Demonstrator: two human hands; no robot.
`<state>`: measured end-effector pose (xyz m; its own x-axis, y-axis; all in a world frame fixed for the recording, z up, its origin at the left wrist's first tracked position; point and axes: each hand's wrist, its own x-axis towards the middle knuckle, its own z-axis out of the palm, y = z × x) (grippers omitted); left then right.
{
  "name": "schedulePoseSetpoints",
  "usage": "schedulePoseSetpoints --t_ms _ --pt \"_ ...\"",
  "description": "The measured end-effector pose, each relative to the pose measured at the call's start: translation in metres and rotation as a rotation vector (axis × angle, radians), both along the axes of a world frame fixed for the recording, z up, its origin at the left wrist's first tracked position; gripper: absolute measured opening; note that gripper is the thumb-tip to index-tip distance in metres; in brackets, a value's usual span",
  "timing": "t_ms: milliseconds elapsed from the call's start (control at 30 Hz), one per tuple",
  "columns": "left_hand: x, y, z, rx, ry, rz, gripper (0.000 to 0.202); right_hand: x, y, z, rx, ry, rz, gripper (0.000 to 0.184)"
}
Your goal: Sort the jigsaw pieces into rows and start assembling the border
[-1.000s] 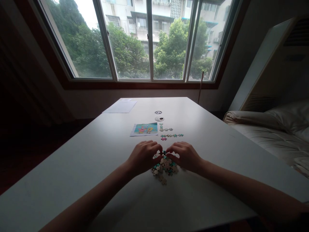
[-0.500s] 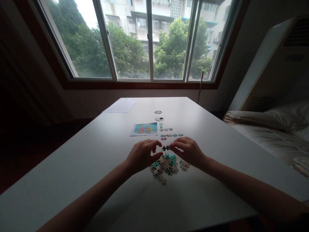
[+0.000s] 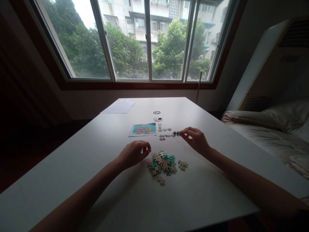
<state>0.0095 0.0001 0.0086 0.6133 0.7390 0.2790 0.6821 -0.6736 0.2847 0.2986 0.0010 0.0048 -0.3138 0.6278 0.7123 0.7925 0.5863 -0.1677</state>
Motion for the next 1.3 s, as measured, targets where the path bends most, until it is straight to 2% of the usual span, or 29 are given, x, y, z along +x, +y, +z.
schedulePoseSetpoints --t_ms 233,300,500,600,767,967,1133,1300 --pt "0.002 -0.001 0.0 -0.005 0.004 -0.013 0.012 0.0 0.002 -0.003 0.057 -0.003 0.005 0.016" --pt "0.003 -0.002 0.0 -0.012 0.008 -0.014 0.012 -0.002 0.003 -0.006 0.001 0.005 0.012 0.015" --pt "0.003 -0.003 0.001 -0.028 0.022 -0.011 0.012 -0.005 0.009 -0.023 -0.311 0.04 0.038 0.011" --pt "0.003 -0.003 0.0 -0.031 0.02 -0.015 0.012 -0.003 0.013 -0.027 -0.377 -0.001 0.046 0.01" --pt "0.004 -0.002 -0.001 -0.037 0.017 -0.025 0.012 -0.002 0.012 -0.025 -0.314 0.021 0.074 0.013" --pt "0.005 -0.004 0.001 -0.028 0.023 -0.03 0.013 -0.01 0.007 -0.026 -0.293 -0.143 0.18 0.022" --pt "0.005 -0.004 0.002 -0.013 0.051 -0.022 0.015 -0.016 0.011 -0.026 -0.321 -0.249 0.158 0.029" --pt "0.006 -0.004 0.002 -0.024 0.063 -0.004 0.014 -0.02 0.013 -0.024 -0.338 -0.261 0.128 0.032"
